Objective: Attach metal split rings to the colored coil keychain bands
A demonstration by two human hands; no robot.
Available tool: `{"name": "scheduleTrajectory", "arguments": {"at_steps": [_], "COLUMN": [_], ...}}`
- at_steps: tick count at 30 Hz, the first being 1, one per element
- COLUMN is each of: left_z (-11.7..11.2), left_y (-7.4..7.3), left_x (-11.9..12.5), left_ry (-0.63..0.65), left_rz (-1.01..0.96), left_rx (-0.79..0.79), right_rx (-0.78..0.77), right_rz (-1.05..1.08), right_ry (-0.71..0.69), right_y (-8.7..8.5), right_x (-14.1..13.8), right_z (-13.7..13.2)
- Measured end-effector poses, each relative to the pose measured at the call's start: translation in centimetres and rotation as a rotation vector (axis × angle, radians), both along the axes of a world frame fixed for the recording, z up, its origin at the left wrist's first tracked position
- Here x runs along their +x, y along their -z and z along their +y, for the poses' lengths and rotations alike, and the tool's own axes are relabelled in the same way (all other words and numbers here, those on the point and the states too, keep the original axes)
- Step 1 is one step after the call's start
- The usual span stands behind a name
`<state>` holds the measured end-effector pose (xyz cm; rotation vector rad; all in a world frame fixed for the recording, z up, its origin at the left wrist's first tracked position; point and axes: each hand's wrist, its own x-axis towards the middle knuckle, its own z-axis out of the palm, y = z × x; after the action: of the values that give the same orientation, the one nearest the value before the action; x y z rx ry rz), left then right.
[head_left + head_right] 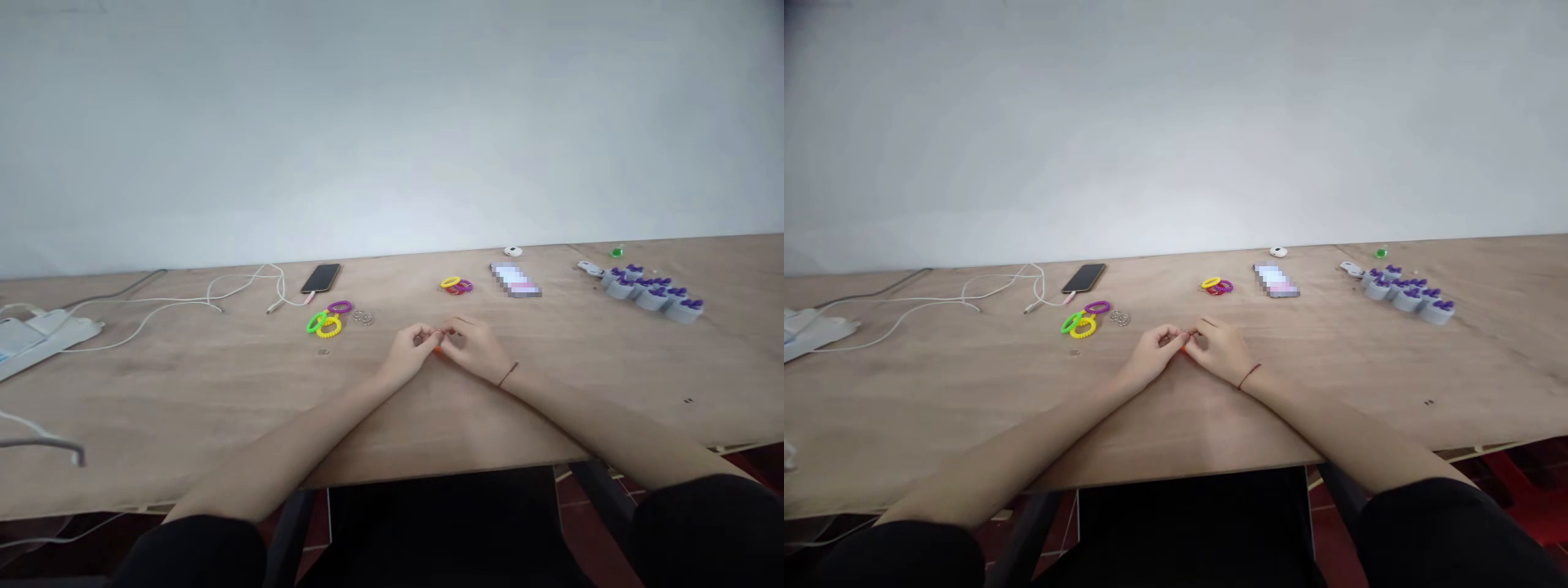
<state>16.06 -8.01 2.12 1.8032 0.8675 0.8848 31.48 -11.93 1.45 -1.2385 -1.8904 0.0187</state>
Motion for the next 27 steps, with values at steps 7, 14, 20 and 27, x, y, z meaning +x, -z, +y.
{"name": "scheduleTrajectory", "arguments": {"at_steps": [7,14,20,27], "left_z": [-0.3,-0.5,-0.8,-1.4], "left_y": [0.0,-0.1,-0.5,-0.4], "left_x": [0.3,0.1,0.0,0.6], "left_ry": [-0.071,-0.069,-0.032,-0.099], "left_rz": [0.012,0.038,-0.042,-0.189], "left_rx": [0.053,0.072,0.003,-0.153], "right_rx": [0.037,0.075,0.118,0.17], "right_rz": [-0.059,-0.12,-0.113,-0.117], "right_ry": [0.034,0.029,0.05,0.051], "right_y": [-0.2,-0.3,0.0,-0.3], "right_x": [-0.2,-0.3,0.0,-0.1], "right_z": [-0.4,-0.6,-0.5,-0.5]}}
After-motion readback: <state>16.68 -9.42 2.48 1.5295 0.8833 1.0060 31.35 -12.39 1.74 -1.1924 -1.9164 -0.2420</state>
